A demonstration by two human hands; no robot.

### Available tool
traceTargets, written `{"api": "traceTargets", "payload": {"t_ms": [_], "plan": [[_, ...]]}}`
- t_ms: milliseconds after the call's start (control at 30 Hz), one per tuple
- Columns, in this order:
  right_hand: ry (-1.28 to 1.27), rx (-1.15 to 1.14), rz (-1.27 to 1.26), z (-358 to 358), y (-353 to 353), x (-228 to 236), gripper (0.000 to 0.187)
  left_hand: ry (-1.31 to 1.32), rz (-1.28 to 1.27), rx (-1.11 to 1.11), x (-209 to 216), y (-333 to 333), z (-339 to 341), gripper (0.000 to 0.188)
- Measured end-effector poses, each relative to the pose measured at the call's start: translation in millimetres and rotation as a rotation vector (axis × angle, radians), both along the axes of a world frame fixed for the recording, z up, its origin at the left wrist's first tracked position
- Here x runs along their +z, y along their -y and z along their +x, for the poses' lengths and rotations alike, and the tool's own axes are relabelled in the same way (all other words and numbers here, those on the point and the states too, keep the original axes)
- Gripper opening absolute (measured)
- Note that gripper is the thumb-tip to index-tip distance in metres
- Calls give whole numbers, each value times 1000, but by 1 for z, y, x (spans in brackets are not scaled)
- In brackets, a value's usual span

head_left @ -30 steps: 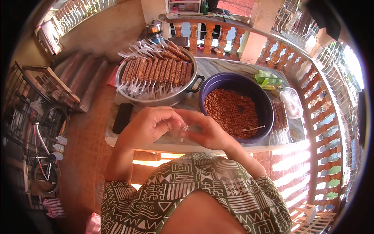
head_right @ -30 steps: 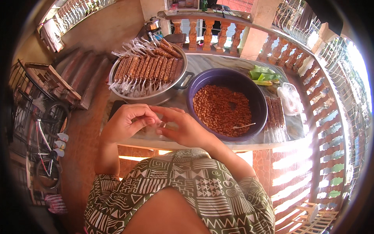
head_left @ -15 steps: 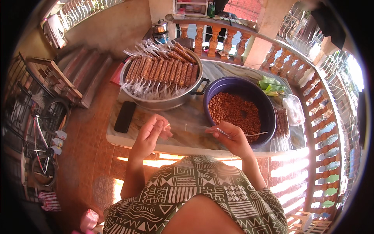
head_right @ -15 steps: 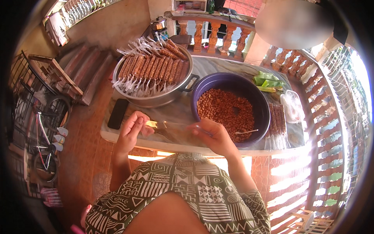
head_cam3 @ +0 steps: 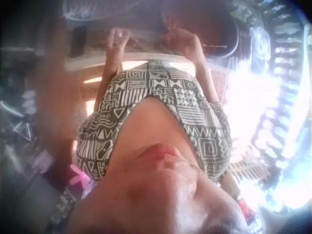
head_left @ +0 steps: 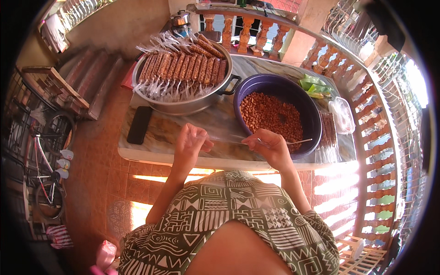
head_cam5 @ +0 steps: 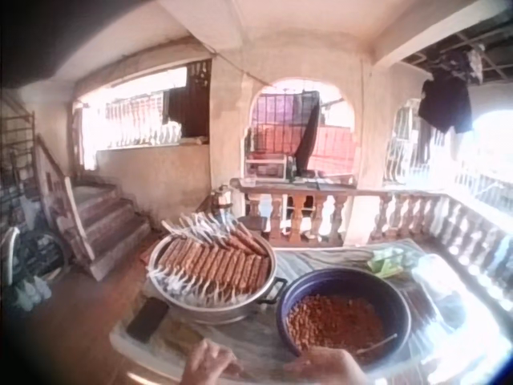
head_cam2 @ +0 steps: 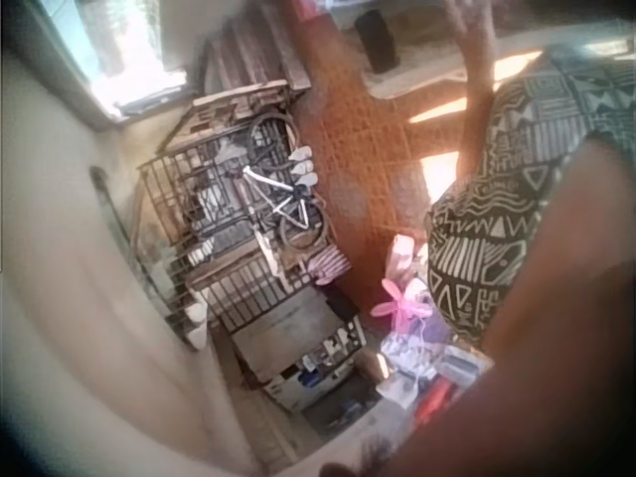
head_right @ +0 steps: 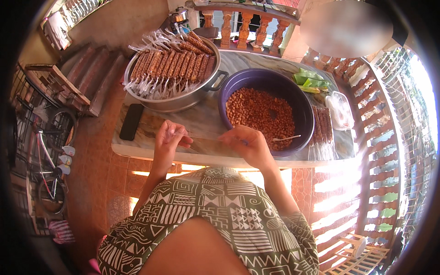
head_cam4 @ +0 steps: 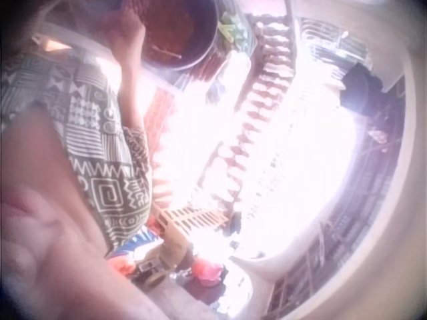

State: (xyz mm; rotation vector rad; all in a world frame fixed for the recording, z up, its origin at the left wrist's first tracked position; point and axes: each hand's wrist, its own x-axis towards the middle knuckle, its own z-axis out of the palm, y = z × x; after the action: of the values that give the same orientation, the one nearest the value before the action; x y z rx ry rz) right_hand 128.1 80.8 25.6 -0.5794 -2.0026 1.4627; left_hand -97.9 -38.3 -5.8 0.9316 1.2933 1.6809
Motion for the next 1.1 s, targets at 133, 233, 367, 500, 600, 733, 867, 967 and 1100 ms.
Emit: {"api": "traceTargets", "payload": {"t_ms": [133, 233, 367, 500, 600, 733, 867, 967, 1100], "plan": [[-17, -15, -206, 6, 5, 8, 17, 38, -37, -148, 4, 8, -7, 19], [-49, -35, -243, 11, 3, 3, 19, 31, -73, -250, 6, 13, -8, 19], [-175, -103, -185, 15, 0, -4, 20, 27, -97, -228, 0, 13, -3, 15], [-297, -176, -332, 24, -2, -9, 18, 26, -138, -110, -3, 14, 0, 22], [-347, -250, -343, 29, -5, -15, 16, -38, -110, -70, -2, 16, -6, 27], [-395, -324, -362, 31, -2, -13, 12, -30, -36, 36, -6, 16, -11, 18], [-380, -322, -300, 42, -2, -17, 11, 45, 16, 62, -10, 15, -17, 16], [-325, -353, -210, 45, 2, -15, 14, -13, 69, 81, -15, 15, -18, 16], [-310, -414, -137, 44, 8, -17, 17, -74, 121, 146, -19, 13, -12, 21]]}}
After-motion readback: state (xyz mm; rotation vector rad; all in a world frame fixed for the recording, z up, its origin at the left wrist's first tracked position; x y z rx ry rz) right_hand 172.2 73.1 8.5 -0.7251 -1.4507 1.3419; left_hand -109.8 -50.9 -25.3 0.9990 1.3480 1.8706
